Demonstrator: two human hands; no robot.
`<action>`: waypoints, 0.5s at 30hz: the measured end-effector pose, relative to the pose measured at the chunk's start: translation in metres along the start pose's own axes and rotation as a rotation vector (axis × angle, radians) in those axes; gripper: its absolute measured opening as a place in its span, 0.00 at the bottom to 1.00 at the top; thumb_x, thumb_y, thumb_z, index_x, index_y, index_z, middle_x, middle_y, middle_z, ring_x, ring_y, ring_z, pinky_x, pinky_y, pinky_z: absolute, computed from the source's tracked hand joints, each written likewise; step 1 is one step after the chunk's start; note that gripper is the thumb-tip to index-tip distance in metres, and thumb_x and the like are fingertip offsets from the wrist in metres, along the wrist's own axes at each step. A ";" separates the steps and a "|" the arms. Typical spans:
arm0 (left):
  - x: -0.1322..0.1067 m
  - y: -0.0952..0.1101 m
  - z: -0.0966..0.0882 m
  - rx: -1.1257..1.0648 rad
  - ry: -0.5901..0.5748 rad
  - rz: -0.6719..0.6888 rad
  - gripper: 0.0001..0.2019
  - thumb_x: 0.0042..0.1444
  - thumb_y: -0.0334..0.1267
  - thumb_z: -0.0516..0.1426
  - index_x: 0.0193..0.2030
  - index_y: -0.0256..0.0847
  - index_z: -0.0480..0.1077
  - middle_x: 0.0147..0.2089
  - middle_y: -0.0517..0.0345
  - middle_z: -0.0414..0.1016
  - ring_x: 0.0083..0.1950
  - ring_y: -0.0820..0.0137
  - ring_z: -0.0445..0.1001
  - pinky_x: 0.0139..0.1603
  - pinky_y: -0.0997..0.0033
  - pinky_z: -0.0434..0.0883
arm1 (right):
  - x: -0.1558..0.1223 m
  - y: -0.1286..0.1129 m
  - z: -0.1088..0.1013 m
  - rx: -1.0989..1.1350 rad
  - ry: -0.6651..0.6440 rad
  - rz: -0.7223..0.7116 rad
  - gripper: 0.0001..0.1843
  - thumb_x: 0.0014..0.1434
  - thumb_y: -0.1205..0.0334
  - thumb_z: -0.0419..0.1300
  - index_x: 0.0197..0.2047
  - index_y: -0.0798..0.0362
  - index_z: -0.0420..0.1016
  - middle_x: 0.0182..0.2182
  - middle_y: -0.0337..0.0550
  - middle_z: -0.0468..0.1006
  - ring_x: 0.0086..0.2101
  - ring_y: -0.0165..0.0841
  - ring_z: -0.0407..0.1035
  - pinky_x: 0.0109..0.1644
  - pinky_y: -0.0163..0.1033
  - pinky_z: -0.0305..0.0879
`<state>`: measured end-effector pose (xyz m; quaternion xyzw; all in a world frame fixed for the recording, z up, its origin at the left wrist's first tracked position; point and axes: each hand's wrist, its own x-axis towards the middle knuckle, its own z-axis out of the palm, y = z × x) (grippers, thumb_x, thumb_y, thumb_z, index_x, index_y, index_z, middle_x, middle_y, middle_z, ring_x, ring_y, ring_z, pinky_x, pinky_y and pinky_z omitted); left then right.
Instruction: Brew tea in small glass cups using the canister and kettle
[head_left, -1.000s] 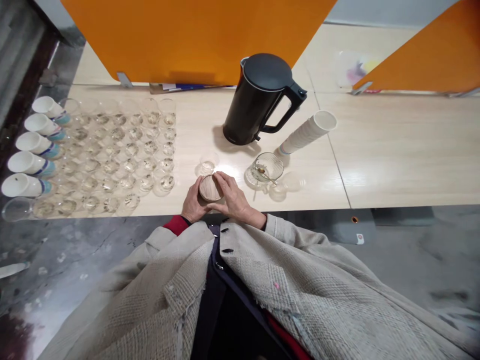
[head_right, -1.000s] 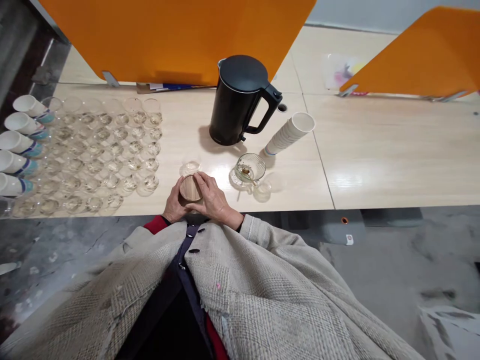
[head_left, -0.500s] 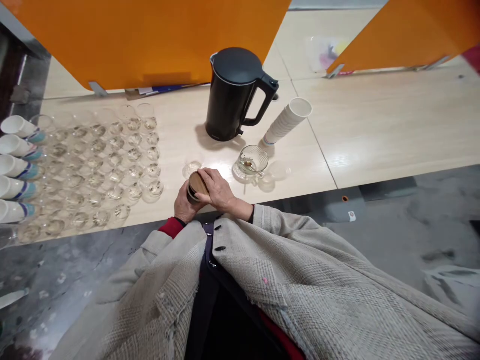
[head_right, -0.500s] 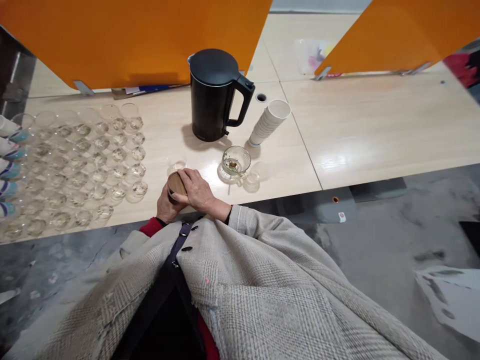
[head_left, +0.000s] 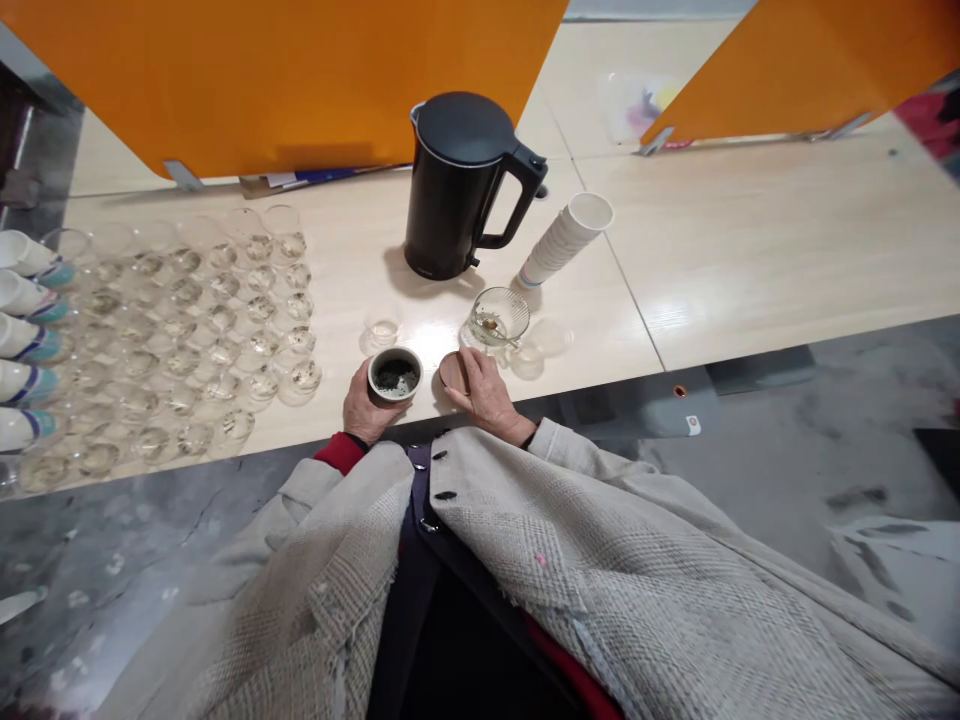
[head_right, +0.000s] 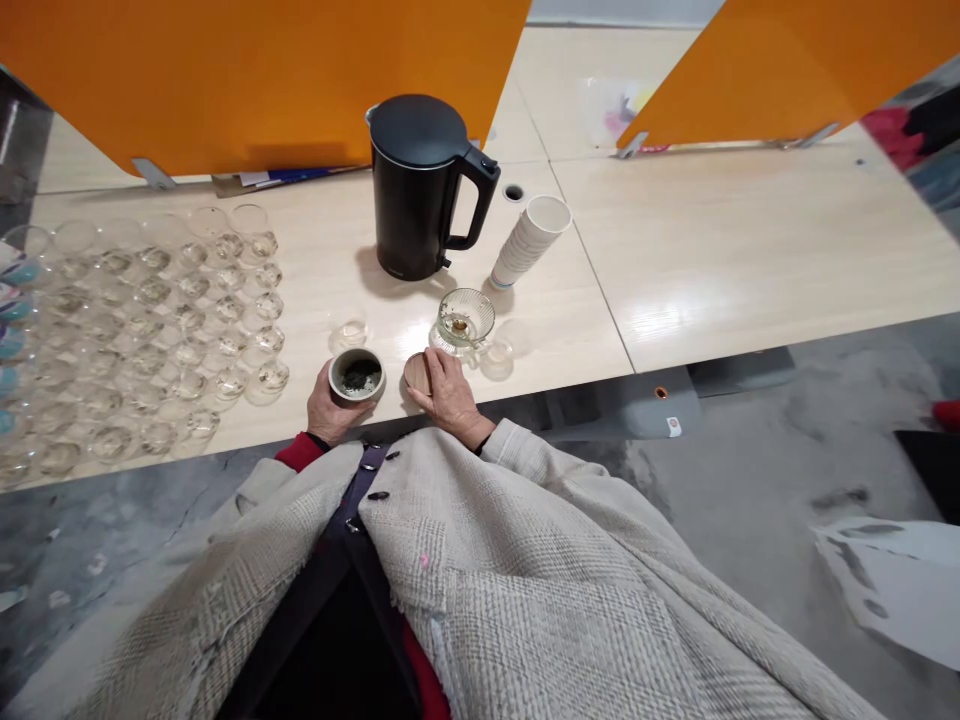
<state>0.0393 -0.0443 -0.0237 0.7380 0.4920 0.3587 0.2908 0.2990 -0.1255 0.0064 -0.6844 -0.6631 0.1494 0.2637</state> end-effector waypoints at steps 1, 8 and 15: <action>0.000 0.000 0.000 0.001 -0.003 0.002 0.52 0.40 0.53 0.77 0.71 0.43 0.64 0.66 0.43 0.77 0.68 0.48 0.77 0.70 0.50 0.75 | 0.000 0.005 0.004 -0.010 -0.027 0.001 0.42 0.68 0.44 0.62 0.75 0.61 0.61 0.67 0.69 0.67 0.67 0.58 0.63 0.73 0.70 0.61; 0.000 0.002 -0.002 0.022 -0.039 -0.026 0.53 0.41 0.53 0.78 0.72 0.43 0.62 0.69 0.42 0.75 0.71 0.48 0.75 0.72 0.49 0.73 | -0.001 0.004 0.005 0.001 -0.067 -0.045 0.41 0.67 0.46 0.63 0.74 0.61 0.61 0.73 0.71 0.61 0.74 0.58 0.54 0.76 0.72 0.55; -0.002 0.000 -0.003 0.013 -0.053 -0.037 0.54 0.40 0.54 0.78 0.73 0.43 0.63 0.69 0.41 0.75 0.70 0.47 0.75 0.72 0.49 0.74 | -0.028 -0.015 -0.030 0.239 0.173 0.205 0.24 0.69 0.38 0.58 0.52 0.51 0.73 0.40 0.49 0.82 0.36 0.41 0.79 0.42 0.49 0.81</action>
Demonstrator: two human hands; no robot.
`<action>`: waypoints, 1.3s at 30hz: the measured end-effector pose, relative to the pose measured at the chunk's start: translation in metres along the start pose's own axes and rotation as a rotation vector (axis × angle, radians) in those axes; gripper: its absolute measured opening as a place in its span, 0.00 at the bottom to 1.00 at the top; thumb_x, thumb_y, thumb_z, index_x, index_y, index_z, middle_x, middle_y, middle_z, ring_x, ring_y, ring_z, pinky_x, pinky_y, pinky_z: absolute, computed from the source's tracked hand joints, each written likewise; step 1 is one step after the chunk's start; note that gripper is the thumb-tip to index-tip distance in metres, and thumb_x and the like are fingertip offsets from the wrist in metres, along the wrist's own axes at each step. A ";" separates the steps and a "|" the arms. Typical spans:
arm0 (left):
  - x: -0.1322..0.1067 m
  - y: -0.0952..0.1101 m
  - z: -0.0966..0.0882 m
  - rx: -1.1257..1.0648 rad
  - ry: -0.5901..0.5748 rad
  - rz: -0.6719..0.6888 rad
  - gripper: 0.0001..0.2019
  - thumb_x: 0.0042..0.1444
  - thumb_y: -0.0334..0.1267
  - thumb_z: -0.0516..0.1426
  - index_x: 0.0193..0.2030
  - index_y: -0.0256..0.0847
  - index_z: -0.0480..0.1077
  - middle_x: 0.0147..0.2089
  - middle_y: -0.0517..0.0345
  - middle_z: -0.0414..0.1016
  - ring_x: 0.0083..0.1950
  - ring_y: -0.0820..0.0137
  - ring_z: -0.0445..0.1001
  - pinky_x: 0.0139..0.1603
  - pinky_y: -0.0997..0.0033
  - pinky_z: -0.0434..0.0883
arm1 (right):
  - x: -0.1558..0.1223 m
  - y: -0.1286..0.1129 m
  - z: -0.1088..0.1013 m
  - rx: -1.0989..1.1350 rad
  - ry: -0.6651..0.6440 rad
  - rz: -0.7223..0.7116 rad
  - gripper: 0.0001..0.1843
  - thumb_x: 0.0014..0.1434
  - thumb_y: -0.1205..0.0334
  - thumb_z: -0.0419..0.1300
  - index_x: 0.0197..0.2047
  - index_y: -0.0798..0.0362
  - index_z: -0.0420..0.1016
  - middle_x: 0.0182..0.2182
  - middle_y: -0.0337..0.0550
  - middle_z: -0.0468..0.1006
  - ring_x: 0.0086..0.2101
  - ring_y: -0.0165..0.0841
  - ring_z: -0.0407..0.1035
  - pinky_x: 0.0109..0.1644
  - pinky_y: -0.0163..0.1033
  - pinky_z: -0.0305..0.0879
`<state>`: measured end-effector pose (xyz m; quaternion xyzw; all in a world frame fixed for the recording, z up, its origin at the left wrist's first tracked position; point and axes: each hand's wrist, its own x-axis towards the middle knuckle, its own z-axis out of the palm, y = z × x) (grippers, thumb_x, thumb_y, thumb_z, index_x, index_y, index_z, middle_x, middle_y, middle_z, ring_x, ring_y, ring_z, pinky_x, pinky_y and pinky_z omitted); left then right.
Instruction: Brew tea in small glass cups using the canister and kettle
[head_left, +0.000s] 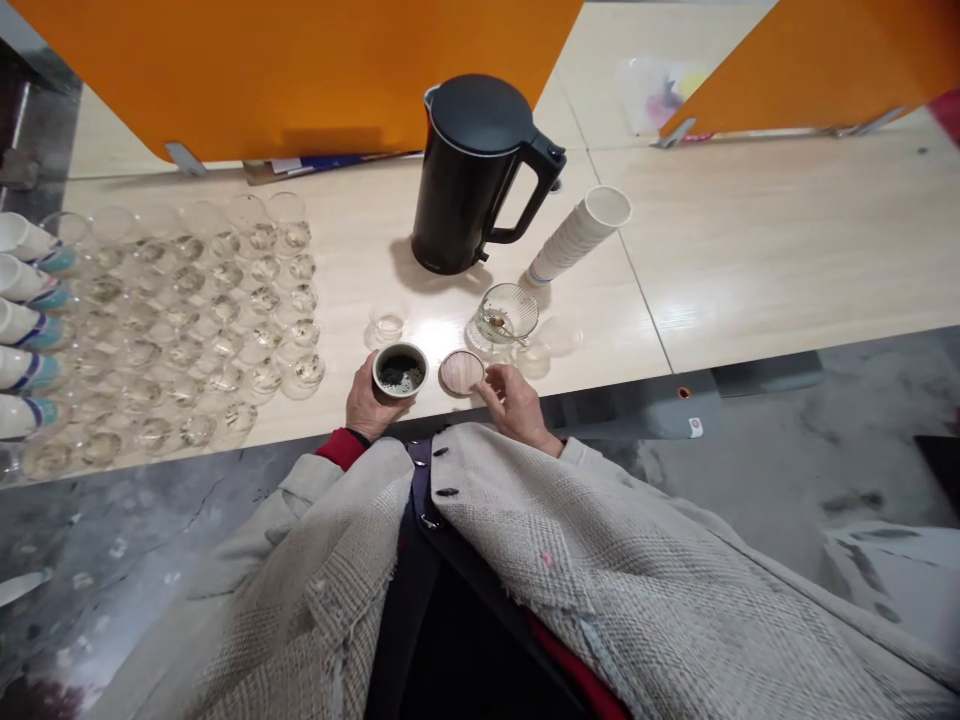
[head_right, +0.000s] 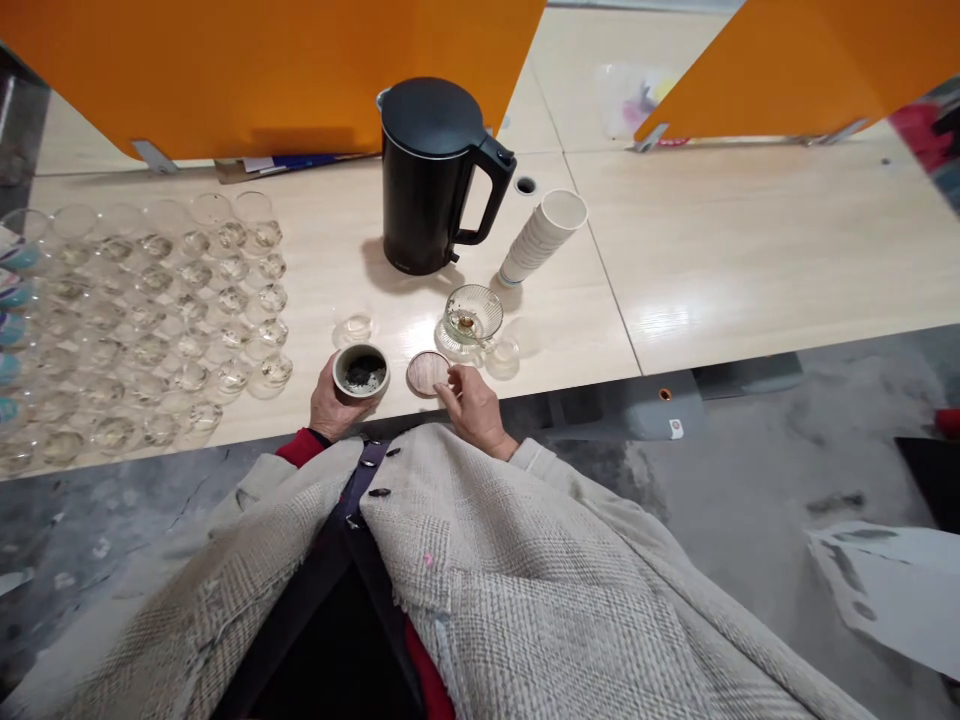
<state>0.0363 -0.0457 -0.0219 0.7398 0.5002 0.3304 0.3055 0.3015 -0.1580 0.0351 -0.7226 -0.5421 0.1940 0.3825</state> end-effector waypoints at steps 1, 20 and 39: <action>0.000 -0.001 0.000 -0.002 0.002 0.001 0.54 0.40 0.54 0.78 0.73 0.43 0.63 0.69 0.41 0.75 0.70 0.47 0.75 0.72 0.49 0.74 | -0.002 -0.001 -0.004 0.060 0.038 0.076 0.25 0.68 0.36 0.59 0.50 0.51 0.72 0.35 0.44 0.81 0.31 0.37 0.78 0.37 0.45 0.79; 0.001 -0.005 -0.003 -0.005 -0.004 0.042 0.52 0.43 0.55 0.76 0.73 0.43 0.62 0.68 0.42 0.76 0.68 0.48 0.77 0.69 0.51 0.76 | 0.060 0.013 -0.013 -0.012 0.310 -0.010 0.24 0.76 0.43 0.49 0.50 0.54 0.77 0.41 0.48 0.83 0.26 0.30 0.77 0.34 0.39 0.77; 0.000 -0.008 0.000 0.008 0.025 0.075 0.52 0.43 0.54 0.75 0.72 0.42 0.62 0.67 0.41 0.77 0.67 0.48 0.78 0.68 0.51 0.77 | 0.050 -0.003 -0.036 -0.185 0.171 -0.256 0.16 0.73 0.70 0.50 0.51 0.49 0.78 0.40 0.44 0.82 0.34 0.33 0.80 0.40 0.38 0.74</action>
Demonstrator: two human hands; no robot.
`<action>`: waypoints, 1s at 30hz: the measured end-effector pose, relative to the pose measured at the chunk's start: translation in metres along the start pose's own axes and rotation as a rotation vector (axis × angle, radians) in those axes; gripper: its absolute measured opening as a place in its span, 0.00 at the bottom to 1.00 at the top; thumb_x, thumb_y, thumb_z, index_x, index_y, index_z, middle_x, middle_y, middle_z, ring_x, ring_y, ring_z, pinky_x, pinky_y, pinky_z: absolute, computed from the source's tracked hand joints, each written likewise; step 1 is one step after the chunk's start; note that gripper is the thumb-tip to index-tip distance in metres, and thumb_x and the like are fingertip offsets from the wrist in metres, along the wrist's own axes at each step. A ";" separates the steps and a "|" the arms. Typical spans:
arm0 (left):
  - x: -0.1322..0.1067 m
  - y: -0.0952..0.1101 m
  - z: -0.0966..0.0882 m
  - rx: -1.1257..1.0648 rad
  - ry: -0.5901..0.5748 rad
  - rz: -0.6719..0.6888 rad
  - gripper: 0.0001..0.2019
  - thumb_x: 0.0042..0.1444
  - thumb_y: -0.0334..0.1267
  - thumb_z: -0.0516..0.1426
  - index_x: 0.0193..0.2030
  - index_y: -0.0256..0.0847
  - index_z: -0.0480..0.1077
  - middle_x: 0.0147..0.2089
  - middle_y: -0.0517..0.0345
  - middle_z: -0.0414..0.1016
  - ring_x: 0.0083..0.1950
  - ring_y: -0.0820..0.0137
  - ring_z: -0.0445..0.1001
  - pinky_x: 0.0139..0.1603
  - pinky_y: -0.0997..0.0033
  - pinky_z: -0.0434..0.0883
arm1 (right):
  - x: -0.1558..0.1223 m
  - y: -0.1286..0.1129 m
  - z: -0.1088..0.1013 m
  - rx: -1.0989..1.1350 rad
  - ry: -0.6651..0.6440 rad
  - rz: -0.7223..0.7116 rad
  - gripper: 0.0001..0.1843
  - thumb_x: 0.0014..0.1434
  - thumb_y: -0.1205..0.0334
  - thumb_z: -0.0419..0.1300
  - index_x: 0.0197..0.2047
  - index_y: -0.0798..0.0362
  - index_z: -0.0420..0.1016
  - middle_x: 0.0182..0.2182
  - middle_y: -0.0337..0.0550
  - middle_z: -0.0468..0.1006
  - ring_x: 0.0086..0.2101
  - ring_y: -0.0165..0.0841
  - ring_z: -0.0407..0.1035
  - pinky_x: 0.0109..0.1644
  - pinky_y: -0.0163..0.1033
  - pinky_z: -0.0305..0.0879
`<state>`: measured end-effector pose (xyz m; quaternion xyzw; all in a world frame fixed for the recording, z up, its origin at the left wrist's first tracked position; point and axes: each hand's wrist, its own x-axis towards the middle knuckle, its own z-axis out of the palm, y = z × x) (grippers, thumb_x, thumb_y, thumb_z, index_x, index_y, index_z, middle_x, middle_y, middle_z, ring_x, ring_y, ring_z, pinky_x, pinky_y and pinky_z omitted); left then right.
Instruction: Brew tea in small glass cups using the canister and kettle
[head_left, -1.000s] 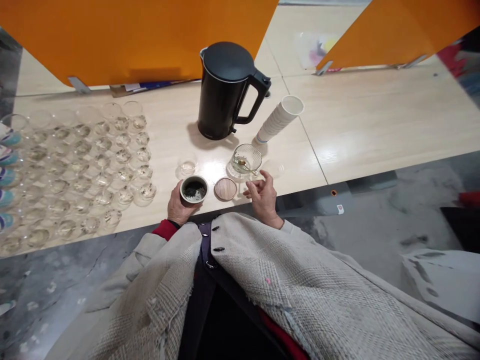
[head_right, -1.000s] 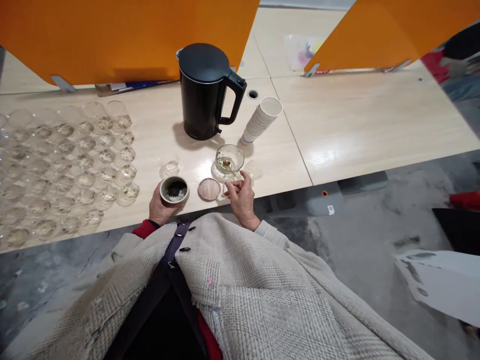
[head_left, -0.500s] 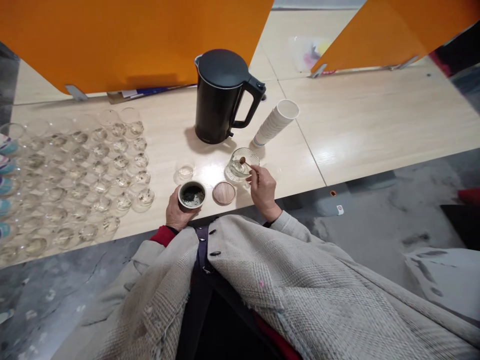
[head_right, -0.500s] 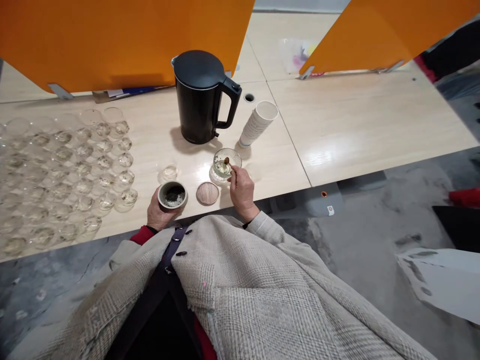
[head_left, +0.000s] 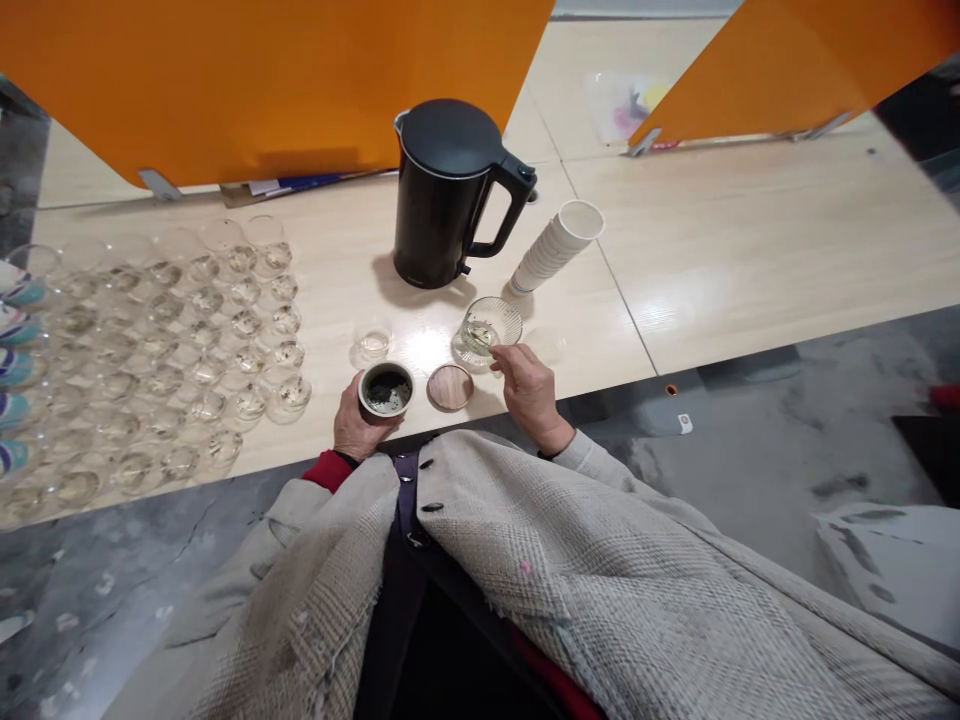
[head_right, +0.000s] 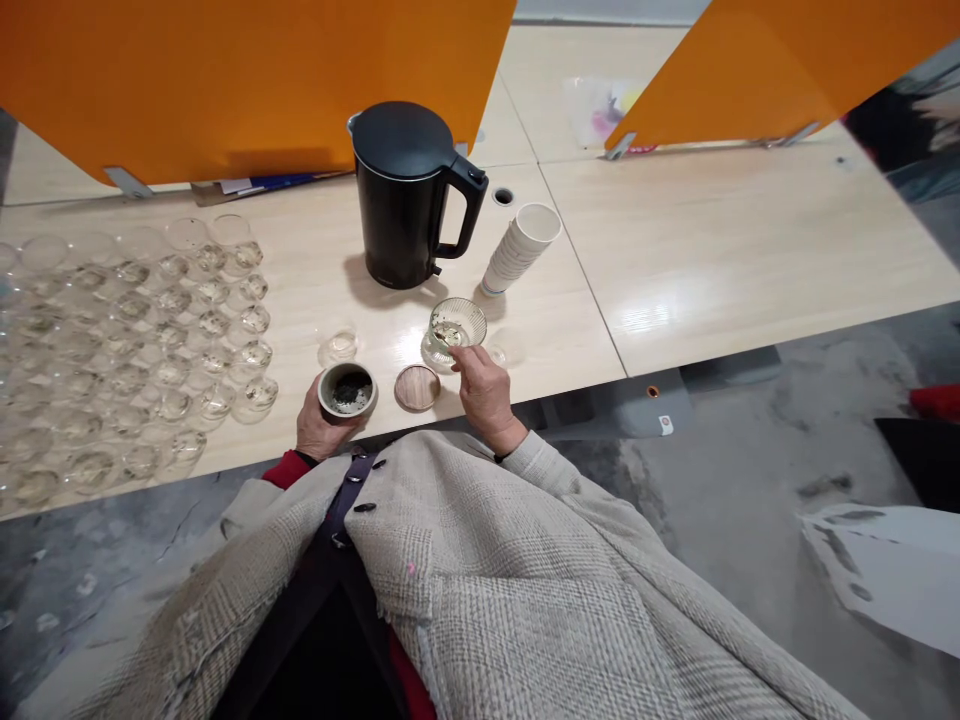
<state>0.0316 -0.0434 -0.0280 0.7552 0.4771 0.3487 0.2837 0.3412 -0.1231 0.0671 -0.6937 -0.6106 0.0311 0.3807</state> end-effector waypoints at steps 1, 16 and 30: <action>0.000 0.000 0.000 0.000 0.002 0.002 0.52 0.43 0.55 0.75 0.72 0.42 0.62 0.67 0.41 0.76 0.67 0.48 0.78 0.68 0.51 0.77 | 0.000 0.001 -0.003 -0.023 -0.018 -0.003 0.17 0.72 0.72 0.50 0.51 0.49 0.78 0.40 0.44 0.82 0.34 0.33 0.80 0.40 0.38 0.74; 0.002 0.005 -0.003 0.002 -0.020 -0.003 0.51 0.45 0.54 0.75 0.73 0.41 0.61 0.67 0.40 0.76 0.67 0.48 0.78 0.68 0.50 0.76 | 0.019 0.008 0.009 0.296 0.093 0.324 0.18 0.73 0.48 0.54 0.44 0.51 0.78 0.32 0.40 0.81 0.26 0.32 0.78 0.35 0.40 0.76; 0.003 0.005 -0.002 -0.008 -0.020 -0.017 0.51 0.45 0.55 0.75 0.73 0.41 0.62 0.68 0.40 0.76 0.68 0.48 0.77 0.70 0.49 0.75 | 0.023 0.016 -0.010 0.905 0.442 0.676 0.21 0.60 0.42 0.70 0.41 0.51 0.76 0.30 0.37 0.83 0.31 0.30 0.83 0.42 0.38 0.83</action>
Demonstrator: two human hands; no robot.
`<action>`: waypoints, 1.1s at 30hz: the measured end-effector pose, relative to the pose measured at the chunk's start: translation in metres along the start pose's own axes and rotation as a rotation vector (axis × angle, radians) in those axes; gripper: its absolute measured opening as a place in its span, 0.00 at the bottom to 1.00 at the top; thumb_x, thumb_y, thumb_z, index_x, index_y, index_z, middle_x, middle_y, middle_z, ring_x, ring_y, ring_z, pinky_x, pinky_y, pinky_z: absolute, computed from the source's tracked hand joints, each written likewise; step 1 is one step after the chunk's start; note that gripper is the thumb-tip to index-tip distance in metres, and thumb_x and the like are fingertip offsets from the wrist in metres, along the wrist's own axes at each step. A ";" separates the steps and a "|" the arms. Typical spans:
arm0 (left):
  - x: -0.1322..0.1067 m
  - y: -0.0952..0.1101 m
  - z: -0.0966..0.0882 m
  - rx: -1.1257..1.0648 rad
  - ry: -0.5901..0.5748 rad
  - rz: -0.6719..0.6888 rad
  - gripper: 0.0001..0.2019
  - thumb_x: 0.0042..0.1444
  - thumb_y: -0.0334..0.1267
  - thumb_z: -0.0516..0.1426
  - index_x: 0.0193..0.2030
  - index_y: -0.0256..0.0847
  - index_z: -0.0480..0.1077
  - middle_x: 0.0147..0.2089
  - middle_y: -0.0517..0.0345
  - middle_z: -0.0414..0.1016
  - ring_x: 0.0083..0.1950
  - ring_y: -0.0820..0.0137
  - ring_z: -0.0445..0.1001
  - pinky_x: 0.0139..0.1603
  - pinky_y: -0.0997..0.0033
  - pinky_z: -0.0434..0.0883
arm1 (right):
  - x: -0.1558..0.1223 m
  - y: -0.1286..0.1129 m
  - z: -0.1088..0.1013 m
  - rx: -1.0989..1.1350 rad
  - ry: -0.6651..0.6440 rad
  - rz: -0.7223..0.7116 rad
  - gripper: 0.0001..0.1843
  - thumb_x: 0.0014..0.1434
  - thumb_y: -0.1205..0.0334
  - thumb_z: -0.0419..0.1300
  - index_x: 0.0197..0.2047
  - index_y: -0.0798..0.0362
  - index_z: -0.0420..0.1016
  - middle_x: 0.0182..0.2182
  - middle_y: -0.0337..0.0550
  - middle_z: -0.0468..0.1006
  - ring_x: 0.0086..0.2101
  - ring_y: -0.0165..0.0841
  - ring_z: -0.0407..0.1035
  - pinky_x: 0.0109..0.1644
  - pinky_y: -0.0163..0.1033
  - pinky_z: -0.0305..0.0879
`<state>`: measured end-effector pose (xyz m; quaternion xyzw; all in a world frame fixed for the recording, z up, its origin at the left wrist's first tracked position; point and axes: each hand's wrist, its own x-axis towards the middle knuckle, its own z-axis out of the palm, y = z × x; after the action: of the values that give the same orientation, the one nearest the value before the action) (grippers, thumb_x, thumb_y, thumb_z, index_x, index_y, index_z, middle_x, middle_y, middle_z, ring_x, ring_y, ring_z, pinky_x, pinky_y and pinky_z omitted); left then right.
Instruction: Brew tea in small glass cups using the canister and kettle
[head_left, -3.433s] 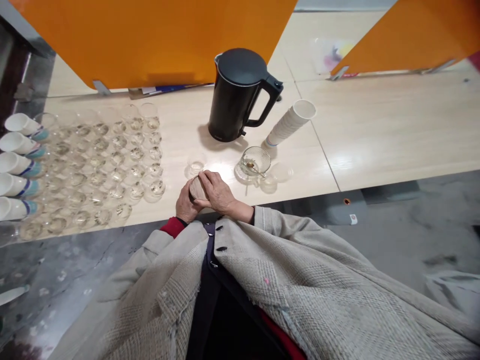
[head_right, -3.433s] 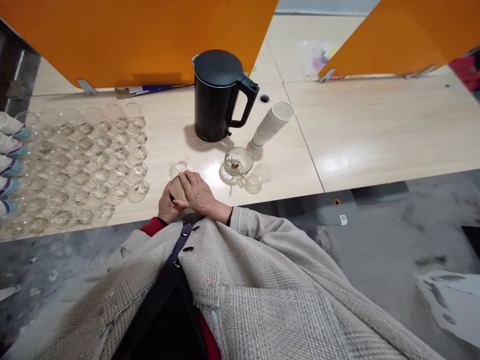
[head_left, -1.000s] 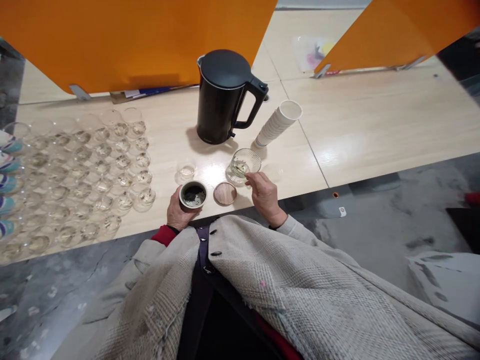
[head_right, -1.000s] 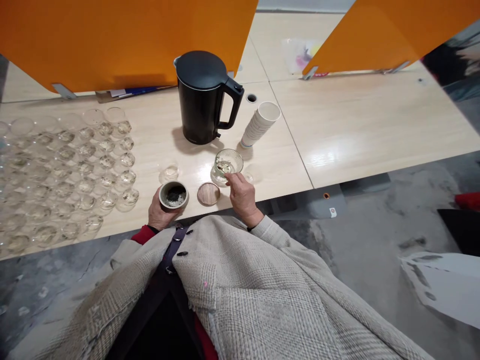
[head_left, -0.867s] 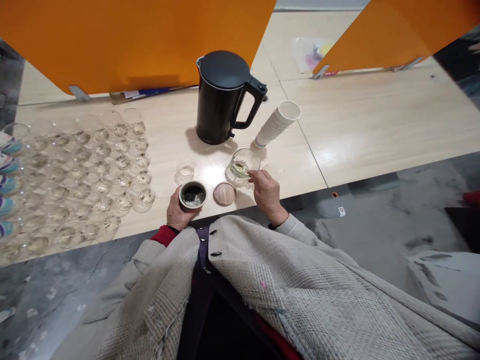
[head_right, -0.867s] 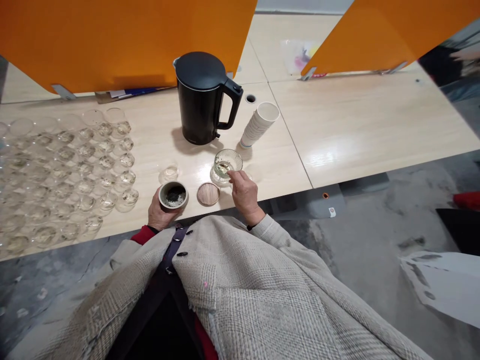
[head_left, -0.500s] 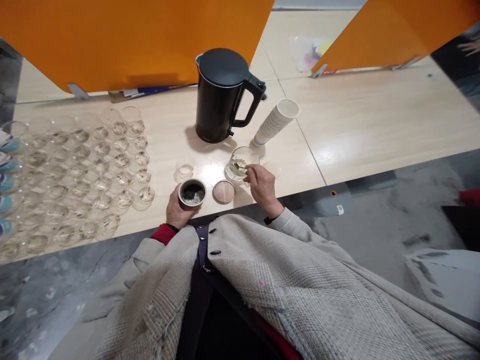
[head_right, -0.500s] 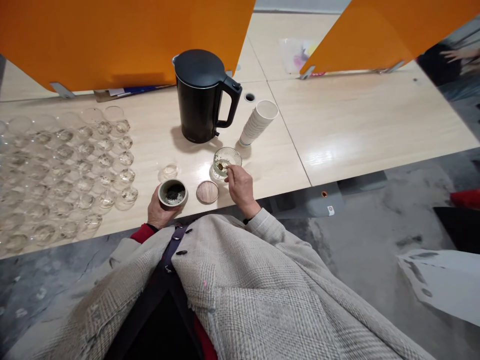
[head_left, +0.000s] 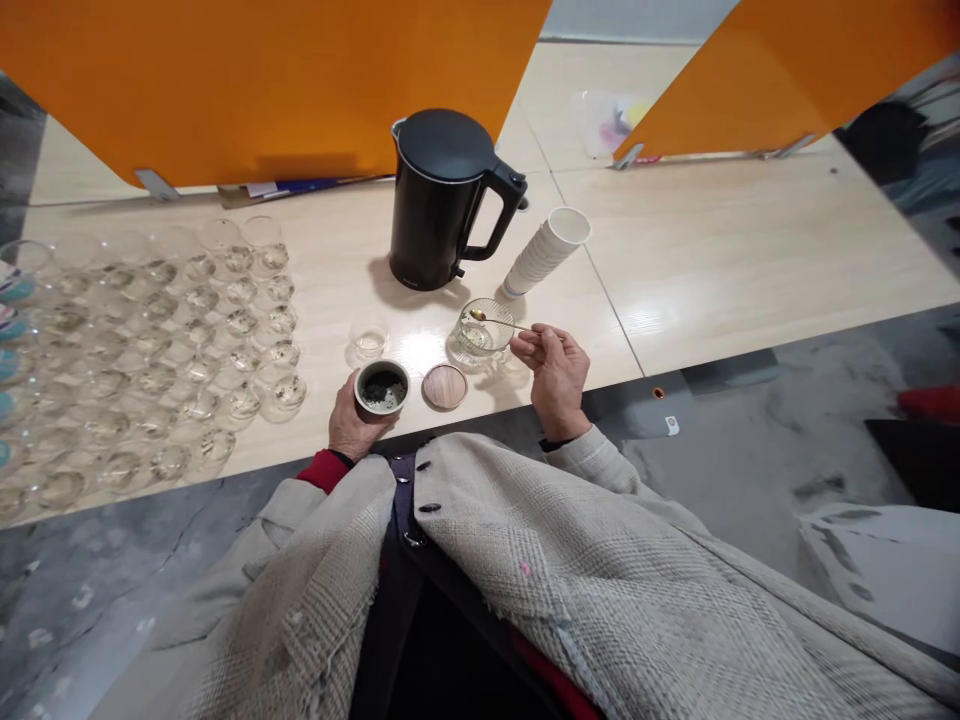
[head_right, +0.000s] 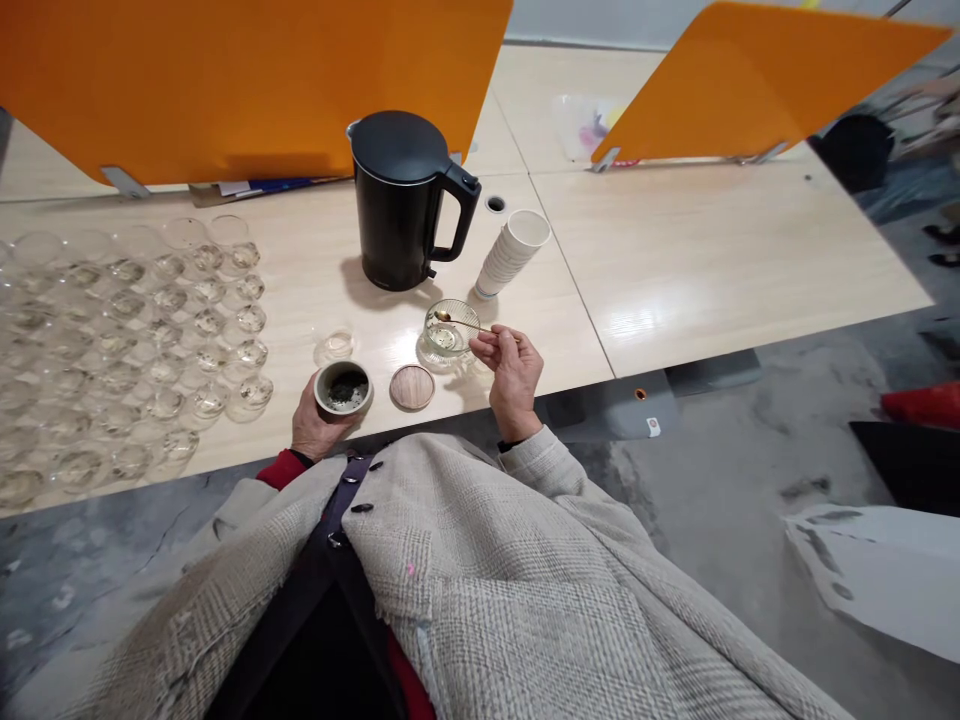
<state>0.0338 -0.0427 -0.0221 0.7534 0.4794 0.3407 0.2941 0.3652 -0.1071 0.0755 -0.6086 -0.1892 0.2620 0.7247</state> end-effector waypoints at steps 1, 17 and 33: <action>0.000 0.000 0.000 -0.004 0.003 0.003 0.51 0.45 0.55 0.75 0.73 0.41 0.62 0.68 0.40 0.76 0.68 0.48 0.77 0.70 0.49 0.75 | -0.001 -0.002 -0.002 0.008 -0.004 -0.012 0.20 0.61 0.43 0.70 0.41 0.51 0.76 0.31 0.37 0.83 0.31 0.30 0.83 0.42 0.38 0.83; 0.000 0.017 0.001 -0.007 -0.023 -0.047 0.46 0.49 0.52 0.74 0.71 0.42 0.63 0.67 0.43 0.76 0.67 0.51 0.77 0.68 0.52 0.76 | -0.080 -0.028 0.057 -0.257 -0.722 -0.043 0.17 0.70 0.44 0.63 0.44 0.49 0.80 0.32 0.38 0.85 0.29 0.31 0.83 0.36 0.37 0.80; -0.004 0.006 0.004 0.028 -0.040 -0.017 0.51 0.45 0.49 0.76 0.73 0.43 0.61 0.68 0.42 0.76 0.69 0.47 0.75 0.71 0.49 0.74 | -0.066 -0.013 0.071 -0.204 -0.722 0.130 0.21 0.66 0.39 0.66 0.42 0.50 0.80 0.31 0.37 0.84 0.28 0.30 0.82 0.33 0.35 0.78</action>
<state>0.0387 -0.0493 -0.0207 0.7600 0.4844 0.3163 0.2962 0.2730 -0.0937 0.1043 -0.5570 -0.4182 0.4849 0.5289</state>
